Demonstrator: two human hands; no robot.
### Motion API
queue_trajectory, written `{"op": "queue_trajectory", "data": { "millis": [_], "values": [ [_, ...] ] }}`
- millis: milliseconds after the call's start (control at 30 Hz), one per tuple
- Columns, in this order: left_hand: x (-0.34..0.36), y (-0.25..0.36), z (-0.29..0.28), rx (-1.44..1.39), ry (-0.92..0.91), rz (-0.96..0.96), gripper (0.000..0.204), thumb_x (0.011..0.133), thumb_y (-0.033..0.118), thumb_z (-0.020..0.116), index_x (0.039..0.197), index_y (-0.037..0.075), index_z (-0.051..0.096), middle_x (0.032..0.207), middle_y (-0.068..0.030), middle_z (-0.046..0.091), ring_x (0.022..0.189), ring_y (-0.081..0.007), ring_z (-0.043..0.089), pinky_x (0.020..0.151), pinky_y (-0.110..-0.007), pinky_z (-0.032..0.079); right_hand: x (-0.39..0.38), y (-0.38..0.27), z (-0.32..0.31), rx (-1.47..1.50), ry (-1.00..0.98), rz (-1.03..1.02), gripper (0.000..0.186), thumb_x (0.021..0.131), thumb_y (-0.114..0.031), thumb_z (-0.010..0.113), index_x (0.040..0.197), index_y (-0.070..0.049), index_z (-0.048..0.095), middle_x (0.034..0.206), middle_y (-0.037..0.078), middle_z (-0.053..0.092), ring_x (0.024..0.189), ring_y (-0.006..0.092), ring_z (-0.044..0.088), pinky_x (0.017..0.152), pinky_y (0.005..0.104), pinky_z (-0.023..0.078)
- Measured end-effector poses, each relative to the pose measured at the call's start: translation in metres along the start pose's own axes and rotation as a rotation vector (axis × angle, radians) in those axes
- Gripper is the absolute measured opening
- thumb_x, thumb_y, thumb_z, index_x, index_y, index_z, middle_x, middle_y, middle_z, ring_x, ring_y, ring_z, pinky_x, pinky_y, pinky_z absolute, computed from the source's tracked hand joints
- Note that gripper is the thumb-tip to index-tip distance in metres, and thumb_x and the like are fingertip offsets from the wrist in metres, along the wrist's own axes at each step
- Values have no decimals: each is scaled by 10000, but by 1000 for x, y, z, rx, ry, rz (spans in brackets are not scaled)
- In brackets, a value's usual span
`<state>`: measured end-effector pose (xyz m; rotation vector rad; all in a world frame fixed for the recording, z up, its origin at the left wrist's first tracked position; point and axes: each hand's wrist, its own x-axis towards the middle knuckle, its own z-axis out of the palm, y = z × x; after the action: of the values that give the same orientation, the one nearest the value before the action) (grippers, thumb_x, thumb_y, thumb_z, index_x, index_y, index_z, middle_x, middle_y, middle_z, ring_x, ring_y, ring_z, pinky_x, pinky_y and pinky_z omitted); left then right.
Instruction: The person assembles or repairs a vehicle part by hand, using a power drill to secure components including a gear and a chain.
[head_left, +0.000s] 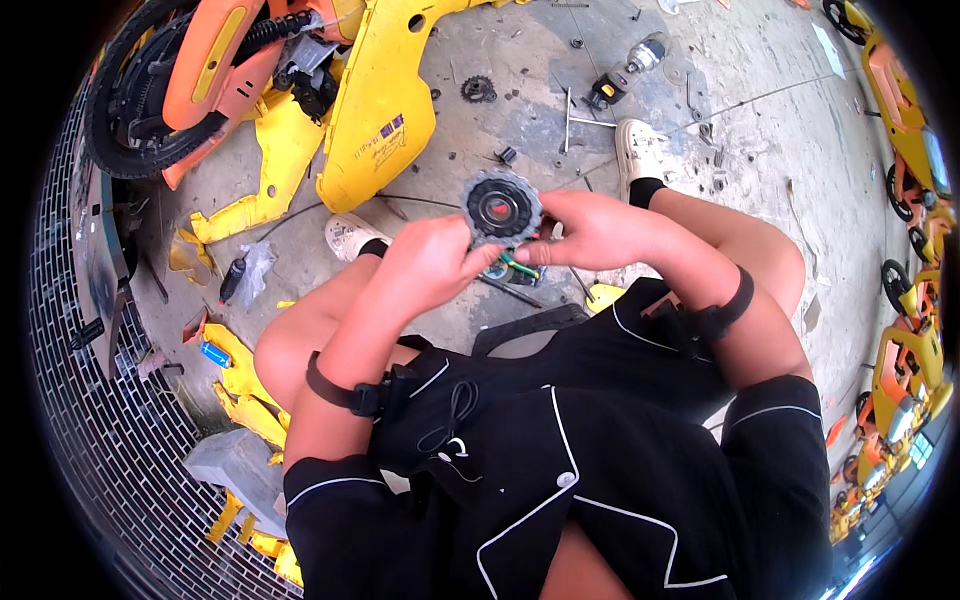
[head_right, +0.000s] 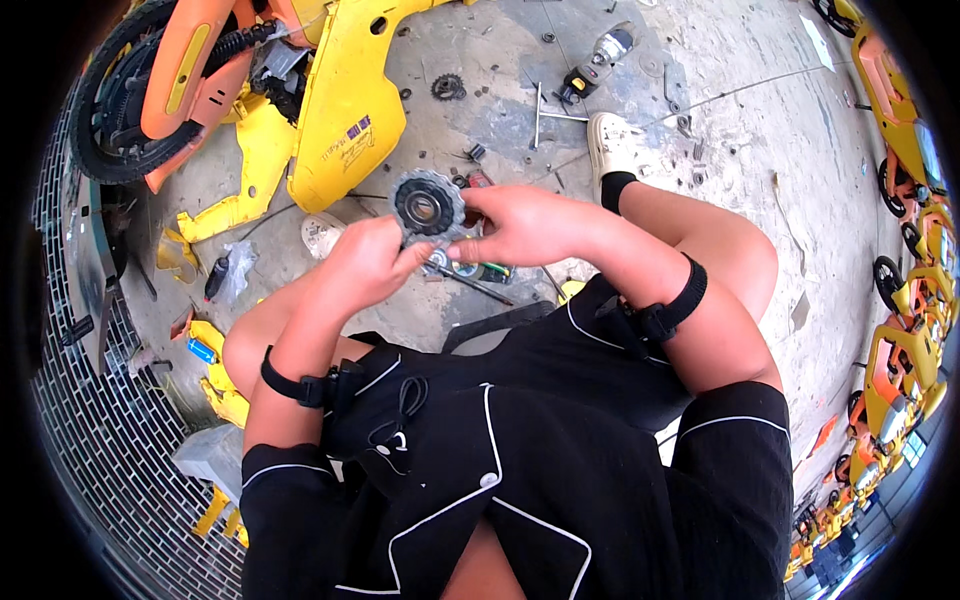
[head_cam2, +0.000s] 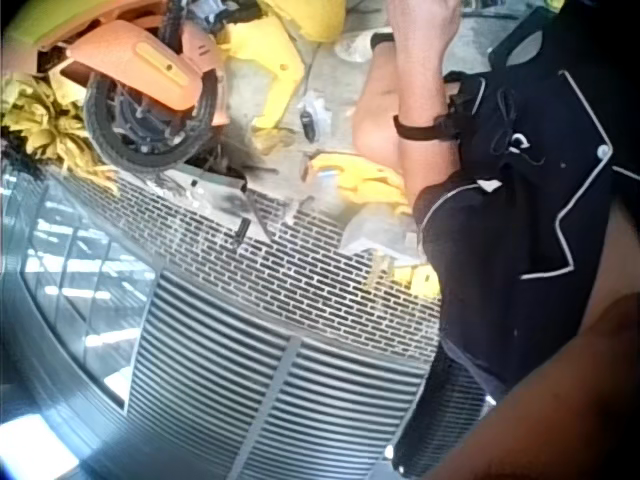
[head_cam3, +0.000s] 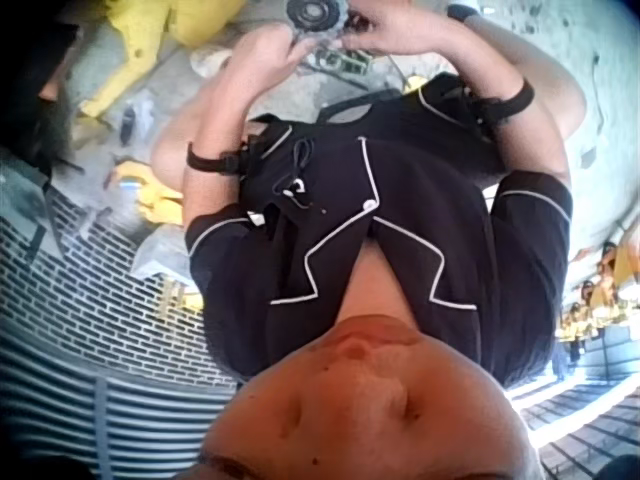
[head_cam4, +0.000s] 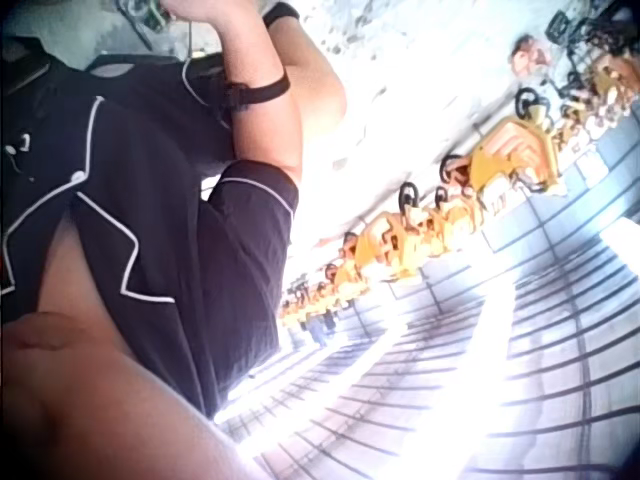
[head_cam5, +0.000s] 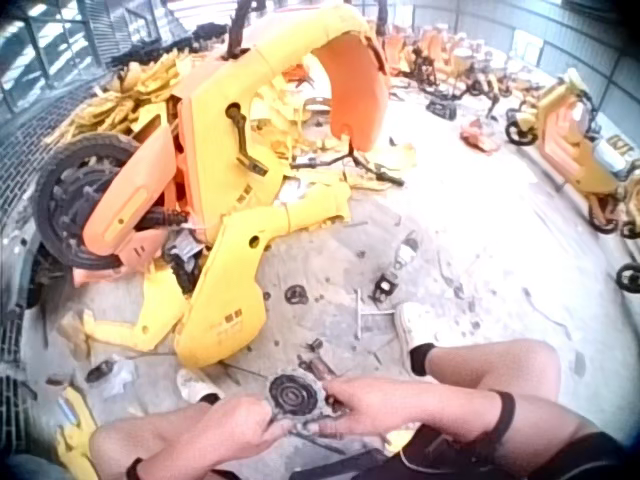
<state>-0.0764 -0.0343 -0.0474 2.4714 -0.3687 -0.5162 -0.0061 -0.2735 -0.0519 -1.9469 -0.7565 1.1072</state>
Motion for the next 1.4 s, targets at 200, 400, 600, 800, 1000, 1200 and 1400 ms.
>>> {"op": "queue_trajectory", "data": {
  "millis": [200, 400, 600, 800, 1000, 1200, 1400],
  "values": [
    [12, 16, 1, -258, 254, 91, 160, 874, 187, 624, 944, 44, 641, 811, -196, 689, 774, -434, 661, 663, -515, 523, 31, -38, 13, 435, 328, -380, 543, 899, -386, 770, 1286, -42, 608, 1191, 97, 677, 1112, 185, 617, 968, 366, 501],
    [51, 23, -25, -441, 378, 78, 167, 902, 142, 566, 952, 1, 640, 819, -209, 693, 815, -435, 673, 692, -499, 524, 57, -66, -24, 740, 346, -179, 394, 940, -281, 739, 1219, -20, 644, 1138, 70, 699, 1051, 139, 635, 941, 335, 520],
    [80, 20, -46, -579, 400, 26, 194, 910, 129, 519, 935, -26, 632, 816, -226, 692, 826, -428, 684, 716, -492, 529, 74, -84, -53, 804, 449, -99, 346, 908, -277, 777, 1113, -25, 658, 1024, 38, 692, 941, 105, 619, 855, 291, 516],
    [92, 3, -51, -480, 283, -54, 203, 911, 153, 534, 900, -13, 650, 813, -231, 681, 816, -454, 658, 697, -504, 527, 87, -66, -61, 718, 402, 15, 434, 900, -348, 781, 1156, -25, 642, 1061, 48, 683, 976, 117, 613, 898, 301, 507],
    [88, -11, -52, -292, 307, -73, 217, 900, 191, 596, 1048, 56, 681, 949, -230, 677, 917, -447, 644, 757, -498, 515, 86, -42, -48, 528, 365, 70, 623, 865, -456, 793, 1217, 16, 590, 1108, 121, 683, 1025, 163, 635, 900, 317, 517],
    [67, -38, -34, -122, 402, 19, 260, 903, 203, 652, 1071, 5, 670, 1086, -236, 658, 1029, -427, 597, 887, -479, 479, 70, 9, -20, 218, 355, 0, 739, 825, -533, 786, 1245, 48, 606, 1131, 207, 684, 1026, 306, 680, 892, 399, 552],
    [32, -23, -6, -553, 345, -118, 304, 1023, 245, 571, 1193, 4, 646, 1158, -208, 651, 1125, -330, 618, 967, -413, 476, 44, -1, 17, -124, 349, -127, 761, 824, -574, 744, 1290, 7, 588, 1268, 221, 612, 1247, 395, 547, 1064, 436, 436]
  ]
}}
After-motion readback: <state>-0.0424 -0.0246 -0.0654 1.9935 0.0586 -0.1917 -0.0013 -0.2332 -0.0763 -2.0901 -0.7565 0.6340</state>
